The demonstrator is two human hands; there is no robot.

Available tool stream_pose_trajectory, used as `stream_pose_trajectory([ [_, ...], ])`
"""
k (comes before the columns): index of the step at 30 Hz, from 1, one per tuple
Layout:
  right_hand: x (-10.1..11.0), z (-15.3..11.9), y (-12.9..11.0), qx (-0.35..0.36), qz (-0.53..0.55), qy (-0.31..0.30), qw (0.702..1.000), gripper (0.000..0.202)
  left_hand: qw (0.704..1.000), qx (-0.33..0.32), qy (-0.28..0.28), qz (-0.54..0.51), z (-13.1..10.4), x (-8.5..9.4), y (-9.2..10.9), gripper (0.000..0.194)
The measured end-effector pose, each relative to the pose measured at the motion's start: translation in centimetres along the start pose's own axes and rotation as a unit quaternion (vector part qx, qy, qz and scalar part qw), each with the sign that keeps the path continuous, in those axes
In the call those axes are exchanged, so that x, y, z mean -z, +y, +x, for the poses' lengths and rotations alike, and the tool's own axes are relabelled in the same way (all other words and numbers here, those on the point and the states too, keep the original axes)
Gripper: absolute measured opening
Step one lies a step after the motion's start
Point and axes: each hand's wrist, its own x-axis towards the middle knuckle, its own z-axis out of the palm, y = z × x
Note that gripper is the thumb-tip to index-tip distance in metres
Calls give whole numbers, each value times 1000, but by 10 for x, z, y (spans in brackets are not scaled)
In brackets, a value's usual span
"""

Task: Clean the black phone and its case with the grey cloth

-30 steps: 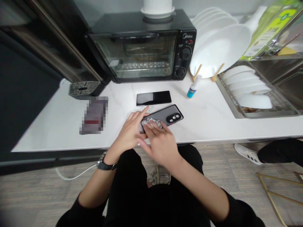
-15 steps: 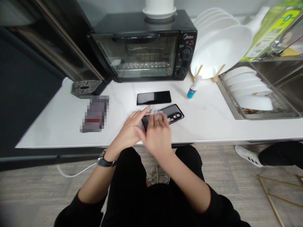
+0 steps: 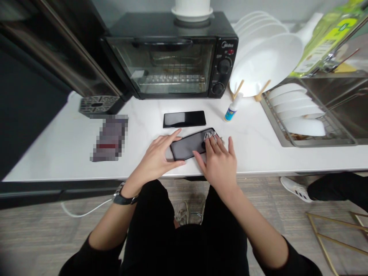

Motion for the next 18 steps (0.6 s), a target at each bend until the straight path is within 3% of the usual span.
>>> stream_pose_trajectory([
  [4,-13,11,-65,-34,24,3,999,73,1000,-12,-2,-4,0,-1,-4,92],
  [6,-14,8,-92,6,61,-5,998,70,1000,-20,2,-4,-1,-2,-8,81],
  [8,-12,1,-102,55,107,-5,993,65,1000,-14,3,-1,-3,-2,-10,79],
  [10,-6,-9,-92,94,144,-3,985,54,1000,1,0,2,-4,-1,-10,86],
  [13,3,-20,-46,130,144,-2,981,37,1000,8,-4,1,-4,0,-7,101],
  [16,9,-19,0,84,64,9,994,38,1000,8,5,6,-3,-1,-3,107],
  [18,7,-12,11,34,21,10,999,43,1000,11,6,12,-2,-1,0,109],
])
